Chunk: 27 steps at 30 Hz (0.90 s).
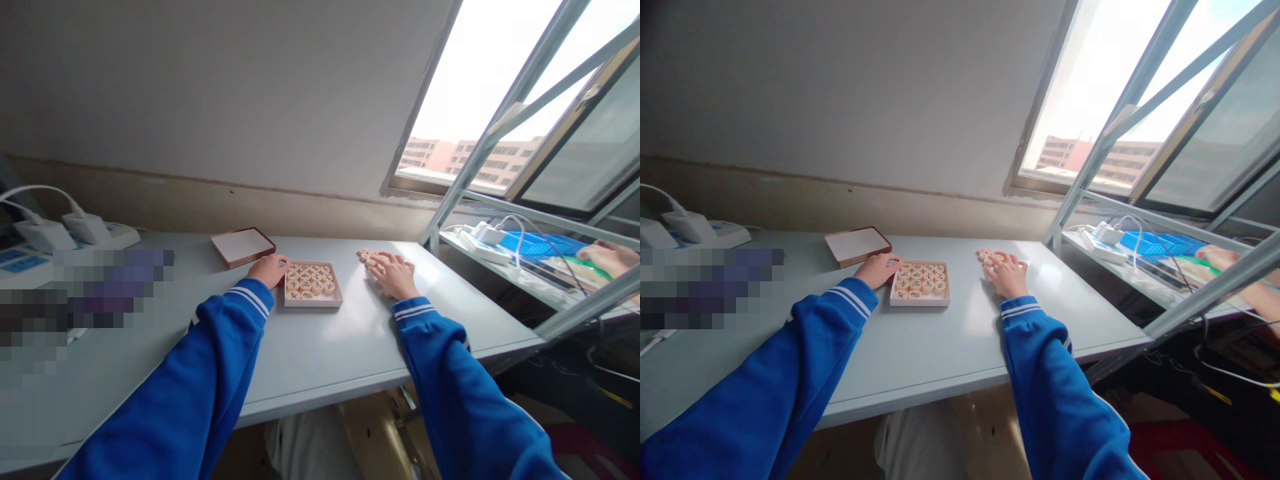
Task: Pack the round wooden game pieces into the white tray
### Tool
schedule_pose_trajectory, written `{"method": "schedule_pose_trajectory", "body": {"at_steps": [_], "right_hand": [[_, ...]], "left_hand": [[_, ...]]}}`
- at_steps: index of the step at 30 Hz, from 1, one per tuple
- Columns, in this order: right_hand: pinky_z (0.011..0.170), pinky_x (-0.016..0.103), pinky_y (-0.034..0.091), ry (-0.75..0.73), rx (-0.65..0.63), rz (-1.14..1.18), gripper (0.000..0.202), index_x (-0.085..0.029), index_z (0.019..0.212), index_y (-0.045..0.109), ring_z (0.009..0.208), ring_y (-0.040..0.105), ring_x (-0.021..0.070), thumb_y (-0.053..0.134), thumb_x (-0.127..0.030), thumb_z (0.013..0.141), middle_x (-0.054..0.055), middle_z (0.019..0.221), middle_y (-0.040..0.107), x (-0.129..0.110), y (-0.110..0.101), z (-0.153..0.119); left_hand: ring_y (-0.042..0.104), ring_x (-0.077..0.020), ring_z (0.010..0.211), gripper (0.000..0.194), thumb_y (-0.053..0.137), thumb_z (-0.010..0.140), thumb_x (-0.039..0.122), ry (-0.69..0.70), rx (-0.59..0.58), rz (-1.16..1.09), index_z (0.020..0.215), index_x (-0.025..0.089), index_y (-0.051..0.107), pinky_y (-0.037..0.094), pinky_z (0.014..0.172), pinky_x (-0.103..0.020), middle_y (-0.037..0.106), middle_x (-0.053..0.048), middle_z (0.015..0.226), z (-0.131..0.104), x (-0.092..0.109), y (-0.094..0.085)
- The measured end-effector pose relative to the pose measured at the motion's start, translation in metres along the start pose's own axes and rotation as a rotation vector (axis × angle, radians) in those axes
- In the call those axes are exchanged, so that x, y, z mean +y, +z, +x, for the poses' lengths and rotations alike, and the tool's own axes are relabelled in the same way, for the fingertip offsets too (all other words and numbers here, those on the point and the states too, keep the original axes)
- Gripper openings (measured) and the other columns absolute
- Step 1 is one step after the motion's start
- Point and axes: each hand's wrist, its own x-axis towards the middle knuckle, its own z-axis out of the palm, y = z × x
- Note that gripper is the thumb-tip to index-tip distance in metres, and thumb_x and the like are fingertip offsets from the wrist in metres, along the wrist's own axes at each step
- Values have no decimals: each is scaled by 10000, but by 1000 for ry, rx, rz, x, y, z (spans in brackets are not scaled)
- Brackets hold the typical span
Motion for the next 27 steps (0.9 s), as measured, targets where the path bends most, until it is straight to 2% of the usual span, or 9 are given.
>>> {"method": "schedule_pose_trajectory", "body": {"at_steps": [4, 7, 10, 14, 16, 18, 22, 27], "right_hand": [[827, 459, 237, -86, -60, -10, 203, -279, 906, 627, 1037, 427, 255, 477, -349, 788, 40, 1142, 553, -5, 2, -2], [869, 471, 208, -124, -70, 42, 155, -247, 819, 626, 991, 483, 236, 491, -317, 789, 39, 1004, 623, -14, -3, -4], [866, 465, 241, -162, -101, 144, 125, -228, 757, 622, 912, 536, 226, 537, -319, 760, 37, 870, 652, -21, -10, -4], [802, 394, 374, -234, -160, 557, 248, -219, 904, 604, 809, 565, 185, 576, -384, 722, 38, 898, 637, -39, -23, -6], [765, 342, 422, -294, -236, 787, 331, -202, 978, 579, 834, 560, 173, 570, -413, 722, 47, 947, 623, -53, -31, -9], [762, 323, 435, -350, -302, 890, 346, -189, 965, 582, 850, 553, 172, 579, -427, 714, 49, 930, 625, -70, -38, -14], [784, 325, 415, -424, -315, 836, 271, -199, 895, 593, 809, 562, 166, 594, -403, 717, 33, 879, 640, -92, -43, -22], [820, 348, 367, -462, -253, 732, 283, -216, 905, 583, 908, 531, 195, 600, -422, 711, 37, 962, 621, -91, -35, -23]], "left_hand": [[606, -178, 859, 325, 415, 785, 357, -2, -5, 2, 1000, 216, 614, 447, 731, -222, 675, -49, 903, 1, -1, 0], [606, -182, 864, 328, 416, 784, 351, -3, -6, -4, 1005, 211, 613, 447, 741, -232, 672, -57, 916, 1, -1, 0], [603, -192, 875, 331, 409, 787, 346, -1, -8, -5, 1006, 205, 613, 444, 761, -248, 671, -67, 917, 0, 0, 1], [592, -191, 909, 334, 398, 792, 350, 3, 6, 19, 1007, 210, 612, 436, 791, -241, 670, -59, 928, 1, 0, 2], [587, -184, 924, 333, 400, 793, 349, 8, 12, 26, 1007, 209, 613, 432, 802, -230, 667, -52, 939, 1, 0, 2], [589, -176, 915, 332, 404, 792, 348, 13, 10, 18, 1007, 205, 613, 429, 807, -220, 669, -47, 931, 1, -1, 2], [589, -183, 914, 319, 420, 787, 337, 8, 21, 0, 998, 203, 618, 430, 812, -230, 664, -53, 946, 1, -2, 4], [589, -207, 915, 329, 422, 788, 346, 14, 25, -37, 998, 186, 619, 432, 814, -264, 662, -78, 941, 3, -4, 7]]}}
